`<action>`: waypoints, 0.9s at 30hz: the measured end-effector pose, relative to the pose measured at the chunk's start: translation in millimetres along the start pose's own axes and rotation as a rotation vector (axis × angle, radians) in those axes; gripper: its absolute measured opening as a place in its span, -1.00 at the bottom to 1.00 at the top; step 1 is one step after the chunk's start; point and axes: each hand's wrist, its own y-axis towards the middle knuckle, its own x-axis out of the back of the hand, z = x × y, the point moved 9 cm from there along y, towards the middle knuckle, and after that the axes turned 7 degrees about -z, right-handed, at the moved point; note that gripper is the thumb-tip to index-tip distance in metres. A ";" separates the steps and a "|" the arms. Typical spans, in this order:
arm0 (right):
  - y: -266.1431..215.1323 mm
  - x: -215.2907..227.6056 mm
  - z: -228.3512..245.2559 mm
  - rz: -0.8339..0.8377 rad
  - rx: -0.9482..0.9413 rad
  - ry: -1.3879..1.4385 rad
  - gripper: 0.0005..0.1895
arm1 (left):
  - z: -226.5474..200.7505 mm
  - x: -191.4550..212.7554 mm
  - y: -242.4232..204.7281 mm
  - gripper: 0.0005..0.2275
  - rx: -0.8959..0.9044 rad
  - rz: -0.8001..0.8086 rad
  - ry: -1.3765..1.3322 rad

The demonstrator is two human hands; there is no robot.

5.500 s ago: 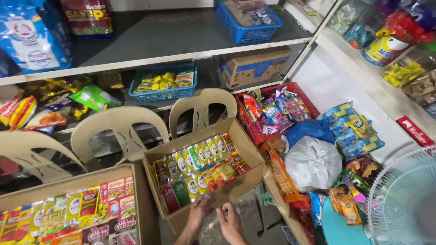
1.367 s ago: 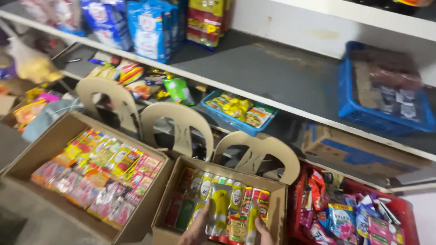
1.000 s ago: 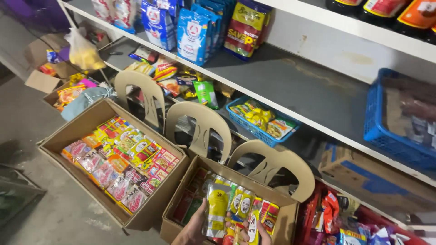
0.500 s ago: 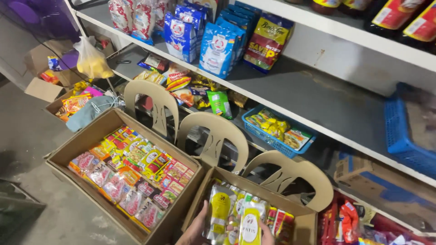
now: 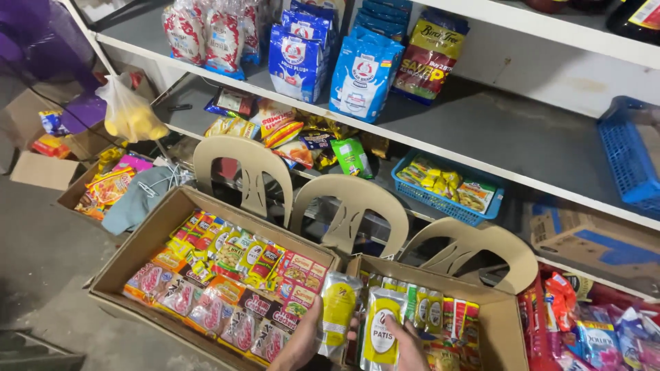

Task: The person organizes various packaged food items, including canned goods and snack packets, into two cardboard boxes. They pick up items from one box and place them into the other, arranging them neatly by type and orientation.

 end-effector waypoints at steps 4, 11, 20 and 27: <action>27.1 14.2 -30.7 -0.044 0.012 -0.005 -0.50 | 3.6 14.5 1.9 -0.34 0.044 -0.022 -0.159; 59.3 22.3 -40.6 0.035 0.073 -0.005 -0.50 | 36.1 61.5 24.0 -0.58 -0.081 -0.136 -0.050; 71.7 -13.0 -51.4 0.259 0.079 -0.008 -0.50 | 28.3 68.6 13.8 -0.64 -0.072 -0.454 -0.129; 67.0 -26.0 -76.3 0.188 -0.026 -0.034 -0.55 | 9.7 75.7 -9.0 -0.59 -0.060 -0.532 -0.039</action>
